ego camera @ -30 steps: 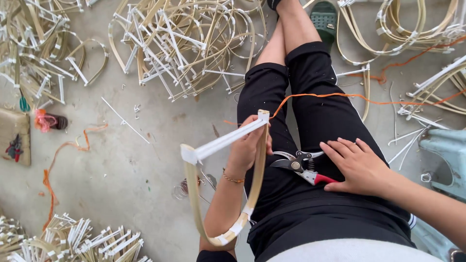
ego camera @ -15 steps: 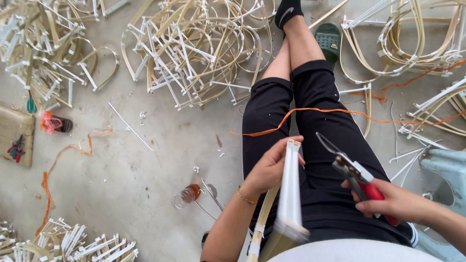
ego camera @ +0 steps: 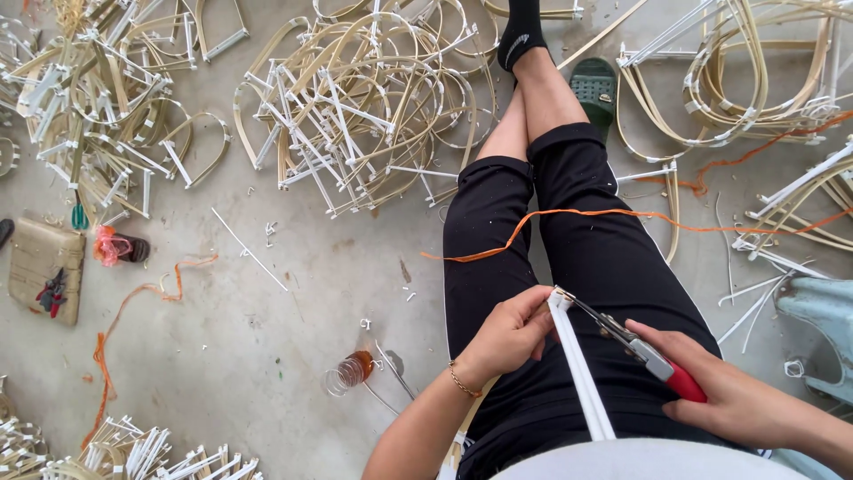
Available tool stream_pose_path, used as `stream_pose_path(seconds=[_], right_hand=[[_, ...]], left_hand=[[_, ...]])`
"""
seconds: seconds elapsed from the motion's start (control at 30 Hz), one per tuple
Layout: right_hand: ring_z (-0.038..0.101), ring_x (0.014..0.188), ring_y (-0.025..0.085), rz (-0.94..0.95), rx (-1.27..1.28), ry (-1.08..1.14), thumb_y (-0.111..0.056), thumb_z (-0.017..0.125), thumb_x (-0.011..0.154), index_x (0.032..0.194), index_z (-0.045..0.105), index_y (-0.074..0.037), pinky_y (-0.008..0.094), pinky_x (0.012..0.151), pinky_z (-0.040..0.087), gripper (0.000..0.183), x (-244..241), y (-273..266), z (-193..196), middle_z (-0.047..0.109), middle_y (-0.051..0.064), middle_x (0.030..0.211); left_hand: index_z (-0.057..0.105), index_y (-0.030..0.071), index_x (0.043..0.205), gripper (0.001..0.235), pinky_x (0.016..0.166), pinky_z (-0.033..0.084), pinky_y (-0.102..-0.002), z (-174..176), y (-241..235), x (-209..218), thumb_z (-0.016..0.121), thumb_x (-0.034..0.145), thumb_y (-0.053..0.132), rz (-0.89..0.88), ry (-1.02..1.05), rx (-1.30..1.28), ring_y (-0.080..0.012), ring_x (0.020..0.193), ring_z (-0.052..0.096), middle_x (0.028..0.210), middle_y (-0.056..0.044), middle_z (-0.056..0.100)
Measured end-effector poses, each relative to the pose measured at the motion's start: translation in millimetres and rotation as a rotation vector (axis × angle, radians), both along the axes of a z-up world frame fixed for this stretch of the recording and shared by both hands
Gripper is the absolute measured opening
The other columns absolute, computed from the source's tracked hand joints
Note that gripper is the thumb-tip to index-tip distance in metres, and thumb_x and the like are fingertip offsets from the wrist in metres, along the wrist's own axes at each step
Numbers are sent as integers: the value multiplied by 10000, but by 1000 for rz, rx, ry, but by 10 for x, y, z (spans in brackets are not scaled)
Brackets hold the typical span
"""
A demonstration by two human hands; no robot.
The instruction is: Assembling and securing bamboo/wood furniture frames using white plastic strips and trimming tools.
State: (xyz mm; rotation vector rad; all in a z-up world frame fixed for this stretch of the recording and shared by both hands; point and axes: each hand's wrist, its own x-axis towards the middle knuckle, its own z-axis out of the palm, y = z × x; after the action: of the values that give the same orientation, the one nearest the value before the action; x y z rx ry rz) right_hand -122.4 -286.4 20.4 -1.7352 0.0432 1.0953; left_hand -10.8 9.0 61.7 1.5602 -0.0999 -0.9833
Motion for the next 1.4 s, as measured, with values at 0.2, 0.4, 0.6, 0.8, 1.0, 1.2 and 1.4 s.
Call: stream_pose_path(seconds=[0.2,0.4,0.6,0.8,1.0,1.2,1.4], right_hand=[[504,1293,199,34,-143,-23,-126,775,709,1638,269,-324,340,1102,437,1076,89,77,169,469,28,1387],[582,1224,231,-4,-127,-80,-136,786,689,1592,299,-312,367,1051,453,1041,167,120,88,564,55,1344],[724,1027,276,-11,-270,-103,-233,775,788,1361,536,-194,367,933,567,623,46,162,-464,743,110,1067],[653,1068,266,-133,-189,-152,-200,770,750,1328,537,-154,360,940,531,625,177,108,-618,694,91,1151],[602,1045,274,256,-317,-503,-209,748,710,1404,576,-217,372,937,488,714,357,511,-56,627,79,1113],[712,780,260,423,-417,-587,-343,661,916,1464,507,-273,389,683,564,574,265,774,-105,686,44,936],[653,1058,349,559,-401,-581,-119,562,909,1595,390,-226,549,852,522,716,177,852,-273,632,162,1194]], left_hand=[[621,67,1272,232,516,434,-212,-157,-40,-40,539,1067,138,-11,27,-15,-29,536,506,778,14,662],[631,65,1263,221,594,451,-199,-416,-32,-118,534,1066,90,0,-52,-29,-22,650,527,782,18,640],[653,61,1175,173,549,416,-206,-556,0,-120,516,1088,121,18,83,39,-20,613,496,758,26,605],[641,59,1295,209,671,440,-223,-773,193,-36,612,1122,173,248,59,-420,-38,774,511,957,25,584],[559,162,1189,175,438,401,-305,-529,1650,1329,542,1018,131,1093,-49,-237,-111,485,455,694,22,534],[282,94,1467,569,680,456,-455,-916,2882,2038,620,1026,218,1340,-336,109,-258,804,506,1095,-107,566],[354,62,1561,706,1237,233,-473,-1021,1027,1315,664,985,328,375,-900,677,-394,1524,294,1618,-218,376]])
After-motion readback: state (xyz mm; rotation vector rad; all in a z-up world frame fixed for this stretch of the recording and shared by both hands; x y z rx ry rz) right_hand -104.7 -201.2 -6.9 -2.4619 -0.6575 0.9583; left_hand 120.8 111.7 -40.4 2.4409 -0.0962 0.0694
